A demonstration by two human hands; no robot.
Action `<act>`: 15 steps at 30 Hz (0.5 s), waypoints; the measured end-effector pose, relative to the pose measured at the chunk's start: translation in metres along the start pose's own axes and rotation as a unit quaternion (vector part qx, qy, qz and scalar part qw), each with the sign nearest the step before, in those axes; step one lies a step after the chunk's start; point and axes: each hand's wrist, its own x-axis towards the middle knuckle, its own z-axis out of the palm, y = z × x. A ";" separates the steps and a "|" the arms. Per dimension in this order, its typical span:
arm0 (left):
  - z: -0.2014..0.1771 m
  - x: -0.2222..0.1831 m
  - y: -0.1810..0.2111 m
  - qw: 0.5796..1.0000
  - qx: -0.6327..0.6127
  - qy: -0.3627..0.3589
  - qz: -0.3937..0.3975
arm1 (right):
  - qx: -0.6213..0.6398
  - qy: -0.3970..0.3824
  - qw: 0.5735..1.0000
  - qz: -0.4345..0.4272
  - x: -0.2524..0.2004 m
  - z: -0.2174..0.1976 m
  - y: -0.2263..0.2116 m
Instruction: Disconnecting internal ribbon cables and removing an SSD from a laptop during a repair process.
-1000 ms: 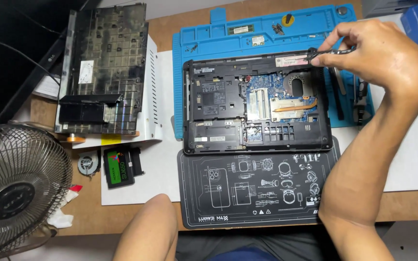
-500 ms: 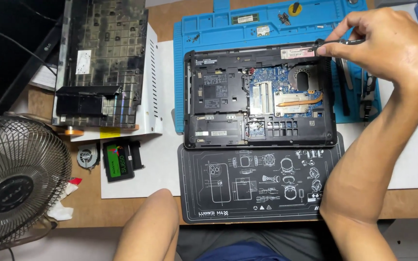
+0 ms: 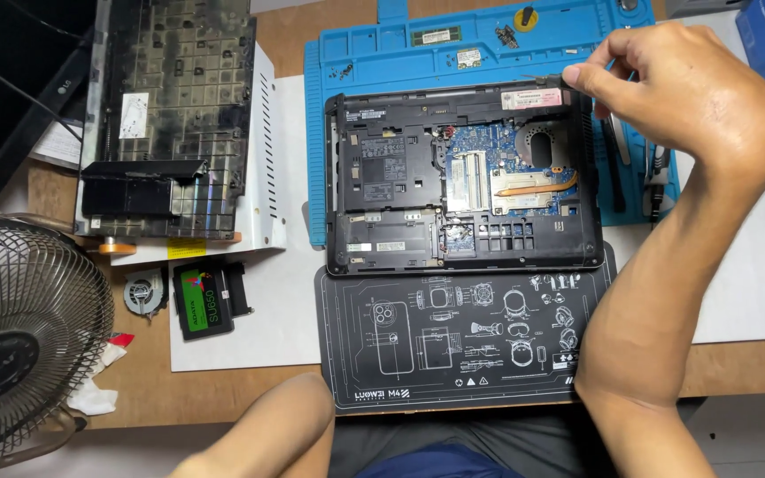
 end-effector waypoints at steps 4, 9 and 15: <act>0.038 0.033 0.007 1.000 -0.006 -0.002 0.000 | 0.029 -0.008 1.000 -0.006 0.004 0.001 -0.014; 0.078 0.055 -0.001 0.999 -0.033 0.004 0.011 | 0.078 0.008 0.996 -0.036 0.009 0.003 -0.014; 0.101 0.060 -0.019 0.997 -0.056 -0.036 0.044 | 0.076 0.114 0.989 -0.050 0.001 0.003 -0.018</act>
